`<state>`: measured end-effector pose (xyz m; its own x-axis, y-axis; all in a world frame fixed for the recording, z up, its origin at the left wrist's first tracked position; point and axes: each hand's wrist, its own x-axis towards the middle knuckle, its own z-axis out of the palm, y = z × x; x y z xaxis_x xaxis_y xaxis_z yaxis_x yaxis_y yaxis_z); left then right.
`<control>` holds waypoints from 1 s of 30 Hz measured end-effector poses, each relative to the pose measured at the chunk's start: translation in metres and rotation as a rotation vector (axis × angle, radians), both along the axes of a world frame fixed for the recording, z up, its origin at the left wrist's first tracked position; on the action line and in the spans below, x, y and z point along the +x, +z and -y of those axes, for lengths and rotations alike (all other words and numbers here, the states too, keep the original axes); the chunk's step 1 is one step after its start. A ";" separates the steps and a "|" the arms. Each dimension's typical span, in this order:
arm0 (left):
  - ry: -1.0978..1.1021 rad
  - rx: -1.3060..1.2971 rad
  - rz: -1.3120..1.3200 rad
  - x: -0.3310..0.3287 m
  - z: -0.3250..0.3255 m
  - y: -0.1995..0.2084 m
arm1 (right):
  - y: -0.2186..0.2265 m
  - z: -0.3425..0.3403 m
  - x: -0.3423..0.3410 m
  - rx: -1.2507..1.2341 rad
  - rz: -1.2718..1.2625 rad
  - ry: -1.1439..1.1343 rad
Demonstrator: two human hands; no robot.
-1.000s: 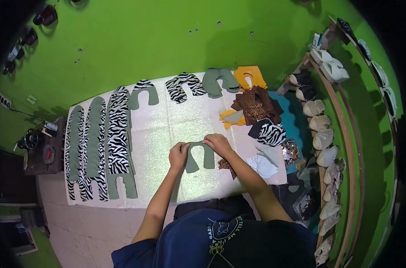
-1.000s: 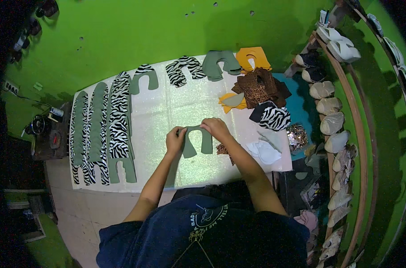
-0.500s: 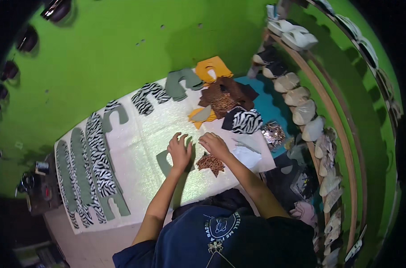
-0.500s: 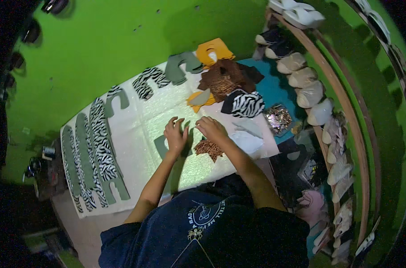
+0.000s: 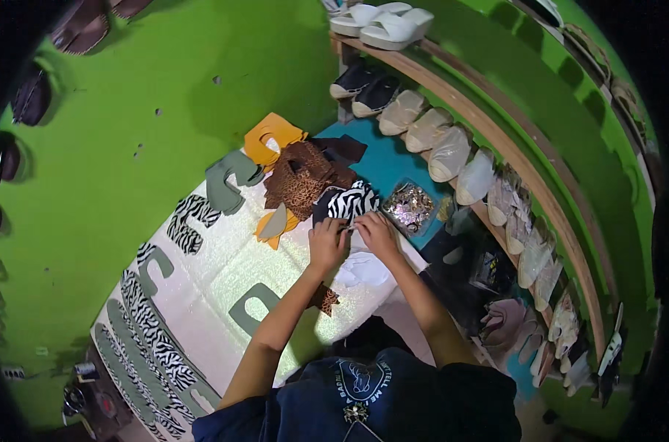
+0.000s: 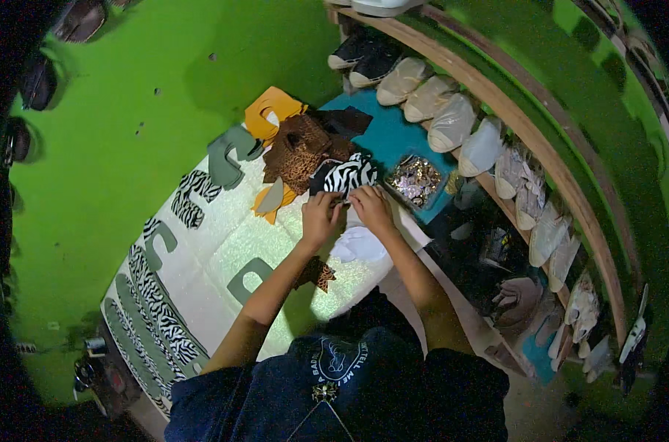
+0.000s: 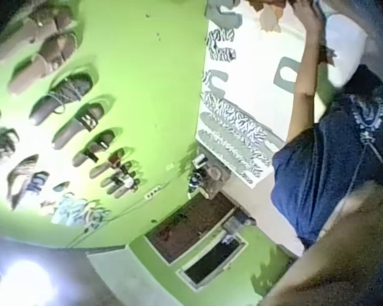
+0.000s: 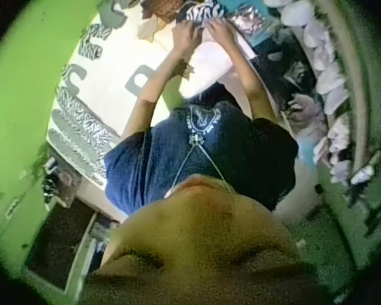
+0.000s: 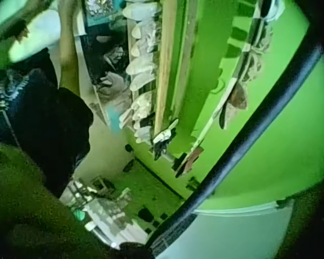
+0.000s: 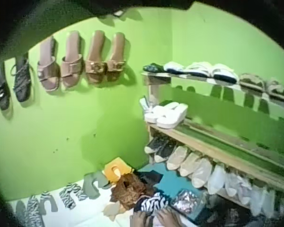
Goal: The person assembles shoe components by hand on a white work surface. They repeatedly pick up a zebra-print fabric piece and a green sole-like piece, align them, and press them together. The finished pairs are placed in a row on the table. The process is repeated for multiple units throughout the clip.
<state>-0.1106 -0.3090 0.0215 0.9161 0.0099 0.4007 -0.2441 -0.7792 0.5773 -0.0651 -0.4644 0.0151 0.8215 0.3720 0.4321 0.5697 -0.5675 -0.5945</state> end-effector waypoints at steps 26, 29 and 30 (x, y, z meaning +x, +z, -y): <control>-0.074 0.067 -0.050 0.058 0.029 -0.006 | -0.018 0.010 0.048 0.094 -0.090 -0.277; -0.088 0.054 -0.010 0.057 0.027 -0.007 | -0.016 0.008 0.044 0.111 -0.041 -0.267; -0.096 0.047 0.013 0.057 0.026 -0.006 | -0.016 0.009 0.043 0.107 -0.009 -0.245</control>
